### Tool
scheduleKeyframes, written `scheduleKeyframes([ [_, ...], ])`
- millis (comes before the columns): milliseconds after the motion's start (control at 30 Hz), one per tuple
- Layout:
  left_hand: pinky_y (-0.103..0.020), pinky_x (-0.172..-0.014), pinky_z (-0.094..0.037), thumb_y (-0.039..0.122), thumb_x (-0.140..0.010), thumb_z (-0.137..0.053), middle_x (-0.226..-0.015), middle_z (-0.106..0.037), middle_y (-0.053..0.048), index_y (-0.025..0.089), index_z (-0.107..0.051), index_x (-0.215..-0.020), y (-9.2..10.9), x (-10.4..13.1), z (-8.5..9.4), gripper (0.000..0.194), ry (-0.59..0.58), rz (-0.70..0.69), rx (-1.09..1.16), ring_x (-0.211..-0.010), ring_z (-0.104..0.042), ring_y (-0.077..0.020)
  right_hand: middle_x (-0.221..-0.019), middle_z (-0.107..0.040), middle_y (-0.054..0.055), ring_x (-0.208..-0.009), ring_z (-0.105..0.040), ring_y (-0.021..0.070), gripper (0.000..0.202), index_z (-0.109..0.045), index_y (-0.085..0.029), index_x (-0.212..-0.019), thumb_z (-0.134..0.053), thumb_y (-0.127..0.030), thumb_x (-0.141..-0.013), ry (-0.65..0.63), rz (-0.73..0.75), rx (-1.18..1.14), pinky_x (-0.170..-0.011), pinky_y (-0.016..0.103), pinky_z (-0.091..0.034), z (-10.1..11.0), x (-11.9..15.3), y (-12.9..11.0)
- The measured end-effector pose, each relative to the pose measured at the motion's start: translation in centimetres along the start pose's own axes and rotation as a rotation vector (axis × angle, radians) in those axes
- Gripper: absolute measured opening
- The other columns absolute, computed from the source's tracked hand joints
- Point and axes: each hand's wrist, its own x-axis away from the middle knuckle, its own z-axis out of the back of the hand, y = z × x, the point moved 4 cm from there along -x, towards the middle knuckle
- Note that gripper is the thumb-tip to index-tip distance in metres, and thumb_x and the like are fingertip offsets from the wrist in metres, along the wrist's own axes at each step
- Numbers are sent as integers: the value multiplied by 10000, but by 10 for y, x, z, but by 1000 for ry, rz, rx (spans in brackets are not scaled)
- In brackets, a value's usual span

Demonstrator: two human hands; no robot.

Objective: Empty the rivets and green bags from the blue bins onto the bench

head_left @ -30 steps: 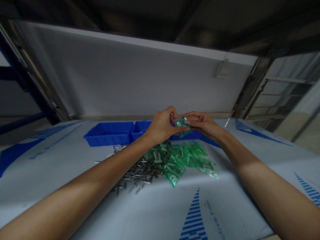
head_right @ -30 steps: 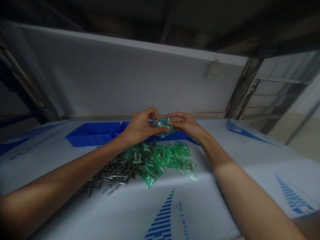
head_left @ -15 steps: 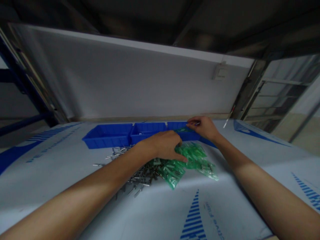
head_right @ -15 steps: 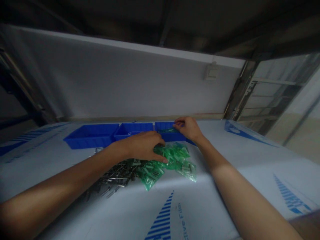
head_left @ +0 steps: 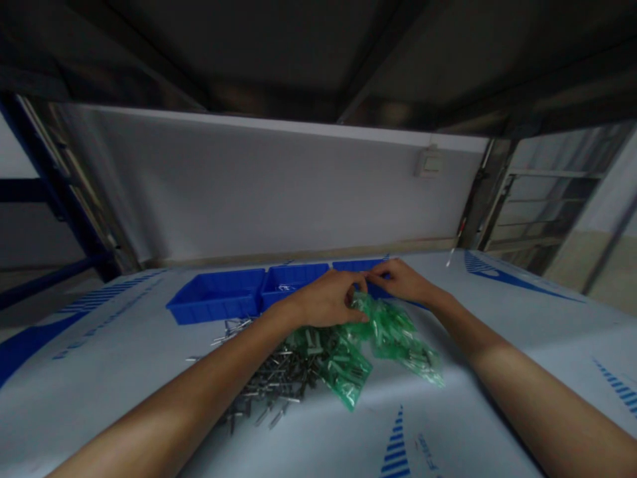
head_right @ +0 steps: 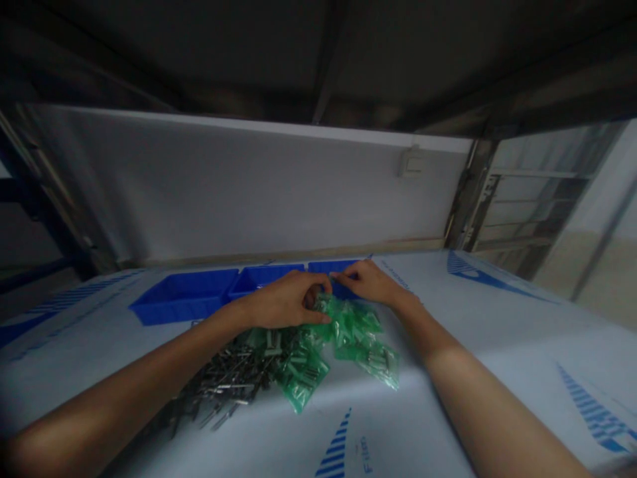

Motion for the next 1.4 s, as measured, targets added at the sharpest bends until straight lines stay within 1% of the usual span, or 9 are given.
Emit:
scheduleKeyframes([
  [200, -235, -510, -407, 305, -831, -805, -589, -562, 93, 202, -637, -1088, -8, -2, 11, 324, 157, 154, 265, -518, -565, -140, -580, -643, -7, -565, -532, 167, 542, -768, -228, -695, -567, -651, -968, 21, 56, 120, -619, 315, -433, -1, 0, -13],
  [333, -215, -475, -418, 268, -837, -807, -558, -543, 123, 219, -575, -1042, -14, -3, 18, 314, 272, 200, 388, -462, -547, -125, -782, -764, 74, -740, -676, 222, 662, -802, -193, -819, -507, -770, -954, 119, -38, -272, -752, 366, -530, 3, -5, -18],
  [500, -221, -511, -462, 256, -792, -857, -573, -590, 110, 223, -557, -999, -21, -5, 17, 366, 360, 204, 438, -525, -639, -154, -799, -769, 37, -701, -683, 187, 540, -781, -200, -1128, -904, -527, -717, 8, -81, -577, -722, 337, -546, -1, -5, -26],
  [600, -233, -522, -450, 416, -815, -862, -591, -635, 72, 216, -588, -1004, -20, -3, 17, 389, 363, 210, 302, -562, -681, -183, -749, -749, 4, -658, -663, 165, 541, -760, -200, -1159, -926, -402, -685, 63, -90, -614, -675, 309, -528, 1, -4, -25],
  [733, -296, -634, -470, 575, -965, -663, -688, -702, -37, 193, -664, -877, -3, 2, 22, 392, 377, 181, -223, -661, -688, -216, -732, -746, -6, -635, -650, 168, 550, -737, -214, -1199, -883, -398, -702, 276, -112, -570, -633, 304, -519, 12, -5, -14],
  [867, -320, -694, -483, 548, -1016, -588, -785, -725, -78, 192, -721, -854, 14, 3, 12, 414, 194, 60, -508, -747, -693, -240, -803, -787, 56, -689, -702, 213, 419, -738, -195, -1167, -752, -414, -811, 410, -134, -208, -665, 339, -552, 22, -5, 0],
  [1000, -355, -796, -531, 538, -990, -653, -1047, -763, -137, 166, -775, -991, 21, 5, -9, 392, -12, -78, -575, -951, -723, -295, -802, -789, 107, -771, -721, 277, 157, -794, -199, -832, -786, -338, -761, 332, -104, 120, -773, 404, -552, 21, -4, 6],
  [1100, -405, -859, -554, 516, -978, -687, -1122, -761, -180, 134, -783, -1093, 17, 6, -20, 410, -106, -63, -550, -1048, -723, -348, -819, -799, 108, -803, -712, 293, 100, -809, -218, -771, -829, -307, -730, 285, -70, 188, -827, 423, -534, 16, -2, 5],
  [1400, -293, -774, -515, 119, -912, -701, -966, -769, -81, 178, -764, -1113, 6, 1, -17, 218, -92, 3, -372, -906, -721, -236, -932, -828, 79, -830, -720, 253, 220, -842, -216, -928, -678, -362, -915, 137, 86, 257, -770, 359, -515, 3, -5, -15],
])
